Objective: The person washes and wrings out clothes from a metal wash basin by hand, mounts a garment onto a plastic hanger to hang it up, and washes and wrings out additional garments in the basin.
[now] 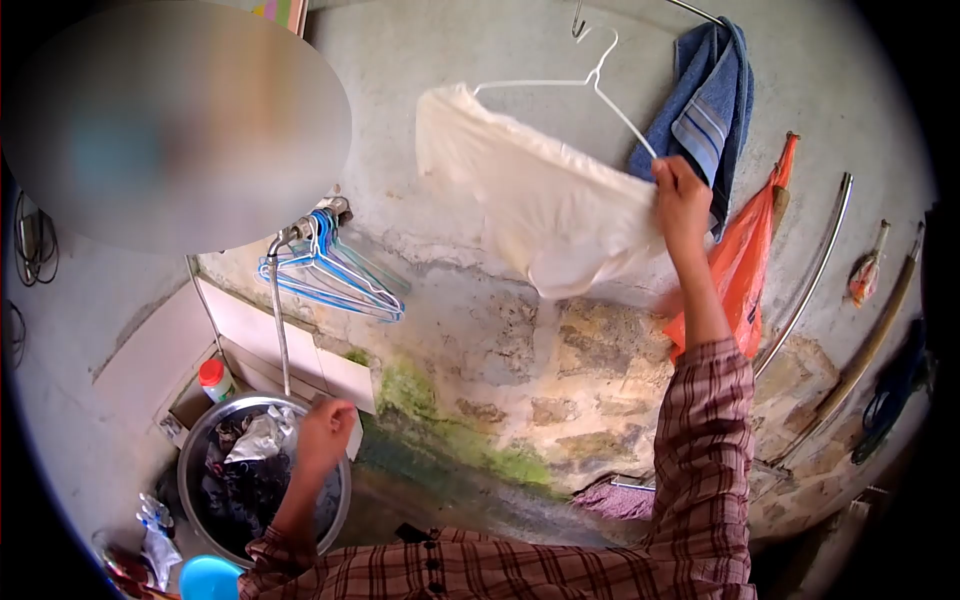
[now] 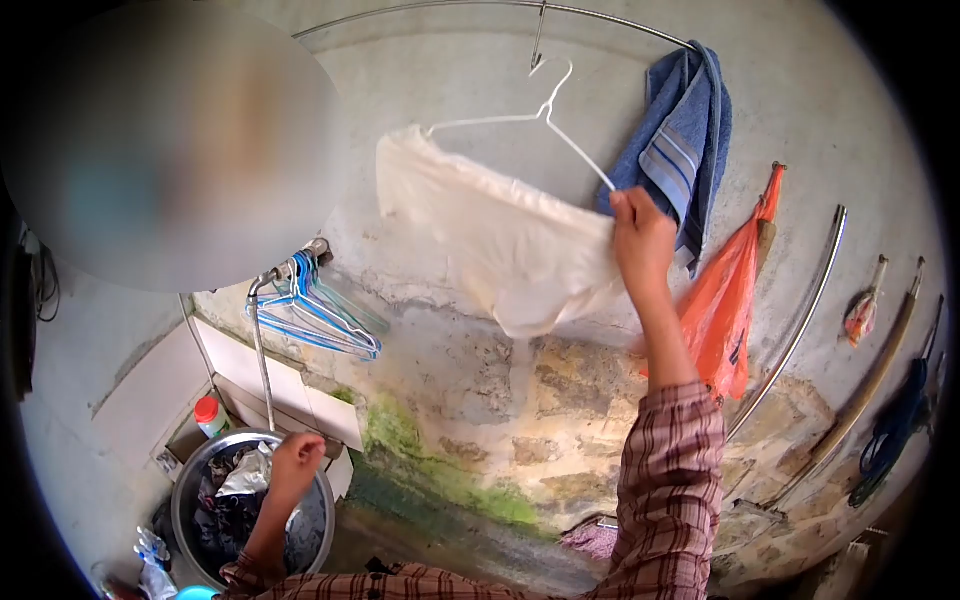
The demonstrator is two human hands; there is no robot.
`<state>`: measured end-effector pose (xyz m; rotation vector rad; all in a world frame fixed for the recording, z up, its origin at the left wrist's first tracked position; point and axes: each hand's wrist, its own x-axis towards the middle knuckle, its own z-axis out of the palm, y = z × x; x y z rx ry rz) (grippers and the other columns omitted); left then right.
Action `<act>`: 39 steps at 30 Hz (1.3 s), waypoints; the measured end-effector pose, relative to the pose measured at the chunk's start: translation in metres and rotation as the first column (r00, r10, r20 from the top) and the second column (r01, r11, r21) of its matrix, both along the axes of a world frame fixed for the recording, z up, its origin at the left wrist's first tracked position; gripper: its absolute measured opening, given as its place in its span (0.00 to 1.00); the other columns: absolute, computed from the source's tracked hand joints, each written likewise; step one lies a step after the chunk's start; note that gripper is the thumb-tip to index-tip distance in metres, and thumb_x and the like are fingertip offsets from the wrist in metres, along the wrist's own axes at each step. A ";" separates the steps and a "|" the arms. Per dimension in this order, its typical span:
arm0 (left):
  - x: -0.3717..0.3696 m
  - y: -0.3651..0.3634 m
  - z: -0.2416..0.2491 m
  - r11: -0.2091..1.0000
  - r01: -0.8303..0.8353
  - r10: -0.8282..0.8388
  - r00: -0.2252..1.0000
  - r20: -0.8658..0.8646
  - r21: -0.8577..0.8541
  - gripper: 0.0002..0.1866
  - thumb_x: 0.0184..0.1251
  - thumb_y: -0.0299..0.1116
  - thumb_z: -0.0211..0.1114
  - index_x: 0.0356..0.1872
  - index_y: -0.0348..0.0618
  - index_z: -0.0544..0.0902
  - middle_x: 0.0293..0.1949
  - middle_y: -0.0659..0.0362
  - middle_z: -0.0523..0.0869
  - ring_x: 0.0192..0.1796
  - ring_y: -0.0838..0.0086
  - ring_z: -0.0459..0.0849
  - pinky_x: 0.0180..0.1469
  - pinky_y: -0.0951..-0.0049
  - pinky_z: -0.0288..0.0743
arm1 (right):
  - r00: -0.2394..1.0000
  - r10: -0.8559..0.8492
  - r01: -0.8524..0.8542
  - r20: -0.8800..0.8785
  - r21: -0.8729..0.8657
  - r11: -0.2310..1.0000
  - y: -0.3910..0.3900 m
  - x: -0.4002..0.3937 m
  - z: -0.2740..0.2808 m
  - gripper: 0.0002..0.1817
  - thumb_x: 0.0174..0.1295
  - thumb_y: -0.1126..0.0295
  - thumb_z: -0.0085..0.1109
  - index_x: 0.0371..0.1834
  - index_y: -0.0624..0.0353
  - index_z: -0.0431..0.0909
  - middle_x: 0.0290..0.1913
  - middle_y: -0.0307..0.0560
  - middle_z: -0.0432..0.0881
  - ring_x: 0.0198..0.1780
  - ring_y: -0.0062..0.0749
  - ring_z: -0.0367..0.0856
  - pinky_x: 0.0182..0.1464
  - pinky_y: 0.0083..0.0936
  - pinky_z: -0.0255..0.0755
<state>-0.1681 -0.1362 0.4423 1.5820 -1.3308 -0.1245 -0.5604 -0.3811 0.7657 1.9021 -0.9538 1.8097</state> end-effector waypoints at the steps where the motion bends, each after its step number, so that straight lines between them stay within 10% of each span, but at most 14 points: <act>1: -0.002 0.003 -0.007 1.000 0.022 -0.022 1.000 0.005 0.012 0.07 0.59 0.30 0.65 0.37 0.40 0.82 0.34 0.51 0.83 0.32 0.65 0.84 0.33 0.70 0.77 | 1.000 0.012 -0.012 0.000 -0.032 0.999 -0.008 0.001 0.011 0.09 0.63 0.66 0.58 0.31 0.61 0.78 0.23 0.59 0.76 0.23 0.51 0.75 0.27 0.34 0.68; 14: -0.013 0.041 -0.042 0.982 -0.039 0.028 0.998 0.060 0.185 0.05 0.58 0.32 0.66 0.33 0.45 0.84 0.34 0.53 0.83 0.31 0.60 0.85 0.33 0.64 0.78 | 0.980 0.180 -0.168 -0.083 0.131 0.977 -0.079 0.011 0.008 0.11 0.63 0.63 0.58 0.32 0.60 0.80 0.24 0.54 0.79 0.25 0.42 0.78 0.32 0.32 0.71; 17: -0.016 0.049 -0.048 0.976 -0.050 0.023 0.992 0.125 0.212 0.05 0.60 0.34 0.63 0.30 0.46 0.83 0.33 0.53 0.83 0.32 0.56 0.84 0.34 0.59 0.77 | 0.976 0.015 -0.013 -0.219 0.009 1.000 -0.089 0.001 -0.005 0.09 0.63 0.65 0.58 0.41 0.58 0.80 0.34 0.52 0.83 0.37 0.45 0.82 0.39 0.33 0.73; 19: -0.013 0.055 -0.061 0.959 -0.072 0.017 0.980 0.197 0.275 0.07 0.62 0.37 0.61 0.32 0.46 0.83 0.33 0.52 0.83 0.33 0.54 0.83 0.36 0.56 0.76 | 0.862 -0.423 0.330 -0.280 -0.325 0.886 -0.062 0.005 -0.010 0.13 0.64 0.67 0.56 0.50 0.57 0.78 0.47 0.51 0.82 0.51 0.49 0.79 0.50 0.35 0.72; 21: -0.010 0.058 -0.086 0.921 -0.083 -0.053 0.941 0.334 0.380 0.12 0.64 0.41 0.57 0.36 0.45 0.82 0.33 0.51 0.83 0.38 0.53 0.82 0.38 0.55 0.76 | 0.875 -0.395 0.205 -0.278 -0.527 0.825 -0.004 0.027 -0.016 0.16 0.65 0.72 0.56 0.56 0.58 0.75 0.50 0.53 0.81 0.53 0.50 0.77 0.53 0.38 0.71; 23: -0.018 0.071 -0.110 0.892 -0.027 -0.038 0.990 0.135 0.452 0.13 0.62 0.44 0.59 0.38 0.46 0.83 0.38 0.50 0.84 0.44 0.52 0.82 0.45 0.56 0.75 | 0.931 -0.097 -0.034 -0.352 -0.348 0.937 0.040 0.051 -0.059 0.14 0.64 0.74 0.56 0.53 0.63 0.75 0.48 0.53 0.81 0.51 0.44 0.78 0.55 0.35 0.70; 24: -0.020 0.077 -0.140 0.859 -0.001 -0.073 0.989 0.126 0.512 0.14 0.62 0.45 0.59 0.40 0.47 0.82 0.39 0.50 0.84 0.44 0.52 0.82 0.45 0.56 0.74 | 0.935 0.211 -0.213 -0.284 0.021 0.977 0.048 0.055 -0.101 0.13 0.65 0.71 0.56 0.51 0.62 0.76 0.51 0.54 0.80 0.54 0.41 0.77 0.56 0.34 0.68; 25: -0.019 0.085 -0.162 0.828 0.026 -0.114 0.986 0.123 0.561 0.16 0.61 0.46 0.59 0.42 0.47 0.82 0.39 0.50 0.84 0.45 0.51 0.82 0.46 0.56 0.74 | 0.886 0.449 -0.382 -0.116 0.365 0.849 0.048 0.059 -0.149 0.12 0.65 0.69 0.56 0.49 0.61 0.77 0.53 0.55 0.79 0.56 0.37 0.75 0.57 0.33 0.66; 28: -0.043 0.118 -0.141 0.598 0.081 -0.147 0.989 0.010 0.797 0.17 0.61 0.47 0.60 0.44 0.47 0.82 0.42 0.49 0.84 0.46 0.51 0.81 0.47 0.55 0.74 | 0.514 0.718 -0.435 -0.470 0.578 0.690 0.038 0.100 -0.307 0.13 0.67 0.64 0.50 0.45 0.63 0.76 0.48 0.58 0.78 0.51 0.46 0.76 0.58 0.39 0.65; 29: -0.046 0.130 -0.148 0.558 0.096 -0.116 0.993 -0.037 0.824 0.18 0.61 0.47 0.60 0.45 0.47 0.82 0.43 0.49 0.84 0.46 0.51 0.81 0.47 0.54 0.74 | 0.484 0.827 -0.172 -0.288 0.895 0.412 0.045 0.112 -0.356 0.14 0.64 0.67 0.53 0.50 0.61 0.76 0.52 0.58 0.78 0.55 0.52 0.74 0.61 0.39 0.64; 30: -0.050 0.141 -0.156 0.519 0.115 -0.085 0.993 -0.082 0.847 0.19 0.61 0.48 0.60 0.45 0.47 0.82 0.43 0.49 0.84 0.47 0.51 0.81 0.48 0.54 0.74 | 0.237 0.858 -0.162 -0.457 0.852 0.498 0.025 0.103 -0.449 0.20 0.62 0.66 0.57 0.57 0.60 0.74 0.55 0.58 0.78 0.59 0.53 0.74 0.61 0.39 0.67; 31: -0.054 0.152 -0.165 0.478 0.139 -0.056 0.990 -0.128 0.867 0.19 0.62 0.49 0.60 0.46 0.47 0.81 0.44 0.49 0.84 0.47 0.51 0.81 0.48 0.54 0.74 | 0.088 0.964 0.283 -0.252 0.934 0.219 0.042 0.110 -0.472 0.26 0.59 0.64 0.60 0.61 0.59 0.72 0.59 0.59 0.76 0.61 0.50 0.73 0.62 0.38 0.67; 33: -0.059 0.176 -0.183 0.489 0.088 0.010 0.994 -0.107 0.868 0.20 0.60 0.50 0.60 0.44 0.46 0.82 0.41 0.49 0.85 0.45 0.51 0.82 0.46 0.54 0.75 | -0.139 0.987 0.317 -0.084 0.940 0.125 0.063 0.122 -0.551 0.29 0.57 0.62 0.61 0.62 0.60 0.71 0.61 0.57 0.74 0.62 0.49 0.72 0.62 0.37 0.67; 39: -0.064 0.242 -0.238 0.443 0.050 0.192 0.970 -0.150 0.895 0.19 0.62 0.50 0.59 0.43 0.46 0.82 0.41 0.49 0.85 0.45 0.50 0.82 0.47 0.54 0.74 | 0.019 0.990 0.350 0.138 0.927 -0.136 0.135 0.187 -0.644 0.27 0.60 0.62 0.60 0.63 0.57 0.71 0.61 0.55 0.75 0.61 0.45 0.75 0.58 0.36 0.70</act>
